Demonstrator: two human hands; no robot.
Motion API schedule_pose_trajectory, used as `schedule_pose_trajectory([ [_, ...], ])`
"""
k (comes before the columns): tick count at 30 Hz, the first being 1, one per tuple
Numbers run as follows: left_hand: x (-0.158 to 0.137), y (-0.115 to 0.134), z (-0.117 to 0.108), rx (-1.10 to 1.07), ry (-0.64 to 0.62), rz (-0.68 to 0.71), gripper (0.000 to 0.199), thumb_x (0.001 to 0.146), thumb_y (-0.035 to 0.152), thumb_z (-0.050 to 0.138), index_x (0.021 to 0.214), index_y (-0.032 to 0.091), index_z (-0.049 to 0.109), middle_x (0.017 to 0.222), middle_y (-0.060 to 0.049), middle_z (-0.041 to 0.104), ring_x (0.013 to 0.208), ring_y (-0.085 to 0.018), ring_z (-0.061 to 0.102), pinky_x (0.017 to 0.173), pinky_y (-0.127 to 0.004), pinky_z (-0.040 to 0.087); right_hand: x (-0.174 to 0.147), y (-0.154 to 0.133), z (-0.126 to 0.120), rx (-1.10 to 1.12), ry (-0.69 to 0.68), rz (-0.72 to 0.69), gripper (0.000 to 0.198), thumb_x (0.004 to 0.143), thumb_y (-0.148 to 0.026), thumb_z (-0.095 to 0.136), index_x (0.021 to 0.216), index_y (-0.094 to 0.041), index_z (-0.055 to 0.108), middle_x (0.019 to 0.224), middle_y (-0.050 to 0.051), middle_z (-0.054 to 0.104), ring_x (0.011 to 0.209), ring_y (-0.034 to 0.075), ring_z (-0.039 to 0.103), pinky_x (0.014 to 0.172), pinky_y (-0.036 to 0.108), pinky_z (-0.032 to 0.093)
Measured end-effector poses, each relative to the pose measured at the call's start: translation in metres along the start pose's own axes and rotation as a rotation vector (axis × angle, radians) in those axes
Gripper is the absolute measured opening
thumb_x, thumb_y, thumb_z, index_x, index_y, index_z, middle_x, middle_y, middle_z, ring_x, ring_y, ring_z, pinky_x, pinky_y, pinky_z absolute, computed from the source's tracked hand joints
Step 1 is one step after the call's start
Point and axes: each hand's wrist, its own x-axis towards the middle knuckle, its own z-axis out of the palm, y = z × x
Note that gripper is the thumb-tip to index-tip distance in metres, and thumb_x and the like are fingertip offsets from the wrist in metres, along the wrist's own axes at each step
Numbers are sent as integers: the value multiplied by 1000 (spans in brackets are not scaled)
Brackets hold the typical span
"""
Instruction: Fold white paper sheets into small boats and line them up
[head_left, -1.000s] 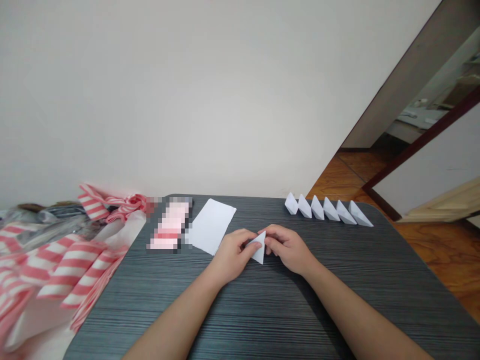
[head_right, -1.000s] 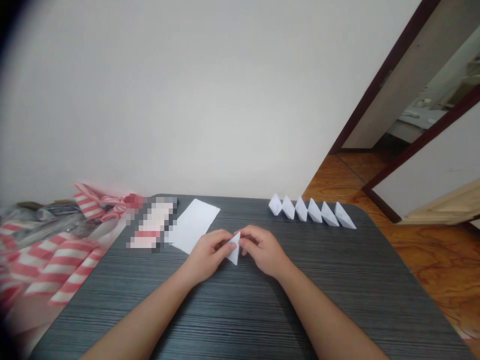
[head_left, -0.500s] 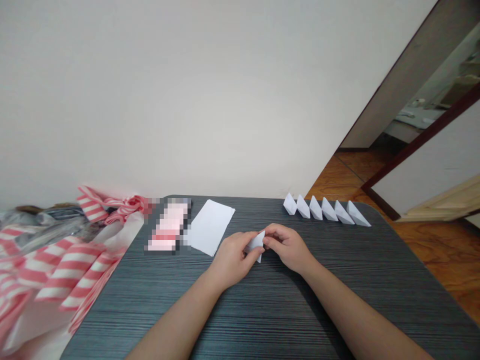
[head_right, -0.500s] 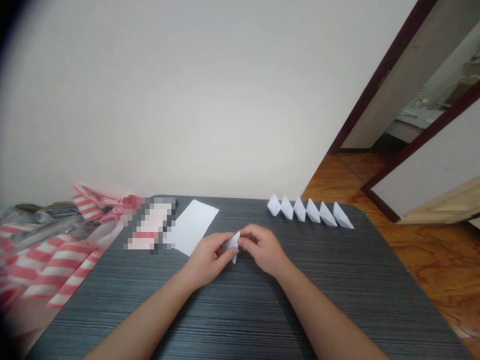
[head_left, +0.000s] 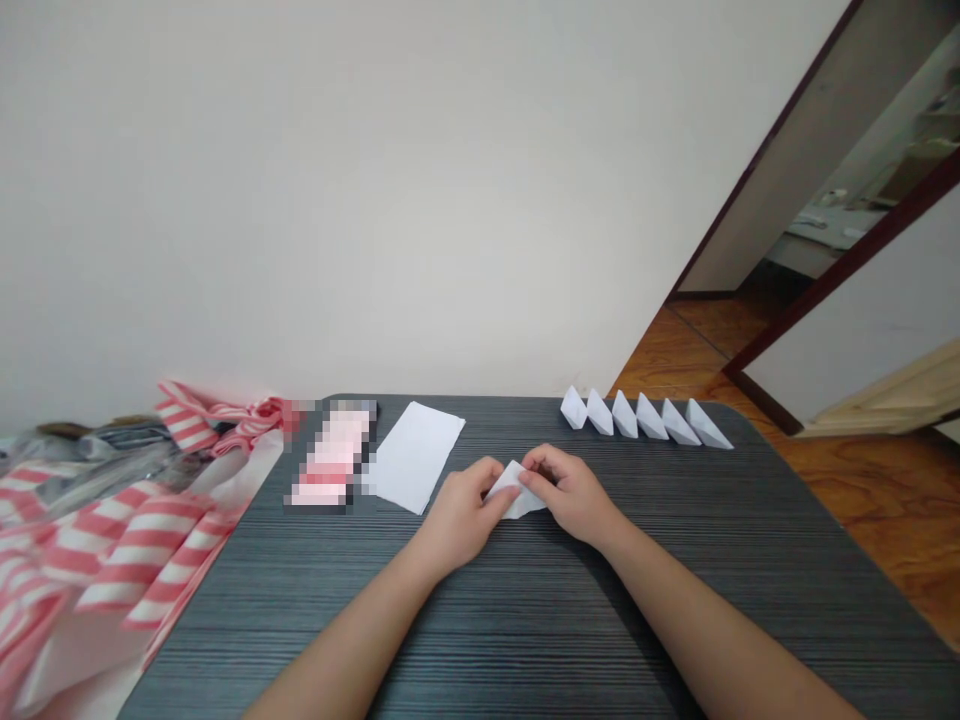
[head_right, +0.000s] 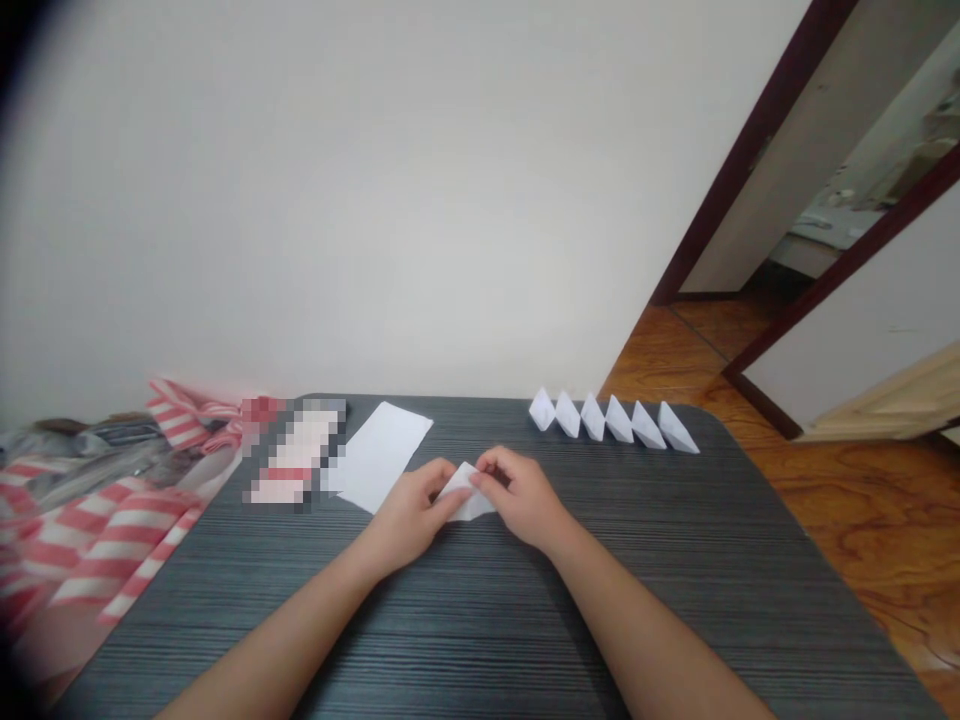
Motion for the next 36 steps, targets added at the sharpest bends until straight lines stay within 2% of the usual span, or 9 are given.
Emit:
schedule_pose_trajectory([
  [4,4,-7,-1,-222,-1,-109,22,83,39,50,86,17,54,71,0,60,61,-13,53,52,-21,36,0,3,-1,53,-111,114,19,85,-34,52,87,-18,60,64,-1,60,50,11,56,48,21,41],
  [10,9,-14,-2,-252,-22,-162,26,80,39,53,90,16,57,70,-1,62,57,-13,54,47,-20,36,0,4,-1,34,-112,145,22,85,-36,51,79,-17,62,54,-1,63,50,13,60,49,21,43],
  [15,15,-10,-7,-278,-163,-177,26,82,40,49,82,16,59,63,-1,61,52,-13,56,44,-21,38,0,6,-1,40,-110,147,22,85,-36,51,78,-17,60,58,0,65,51,13,61,47,21,42],
  [21,24,-9,-11,-350,-272,-188,24,82,37,49,83,15,58,64,-3,62,52,-14,59,45,-22,44,1,8,0,87,-111,174,20,84,-36,53,80,-17,58,56,-1,64,45,12,58,41,19,39],
  [27,22,-12,-10,-328,-264,-156,25,85,37,46,87,15,55,62,-1,60,49,-12,56,42,-21,43,1,2,-2,74,-126,161,23,87,-35,48,79,-17,59,56,0,63,47,12,60,42,19,42],
  [36,19,-18,-7,-300,-197,-147,25,84,37,47,84,14,55,66,-1,57,50,-10,52,41,-18,40,3,-2,-2,2,-127,169,26,89,-34,44,75,-17,58,51,-1,61,43,11,56,41,17,39],
])
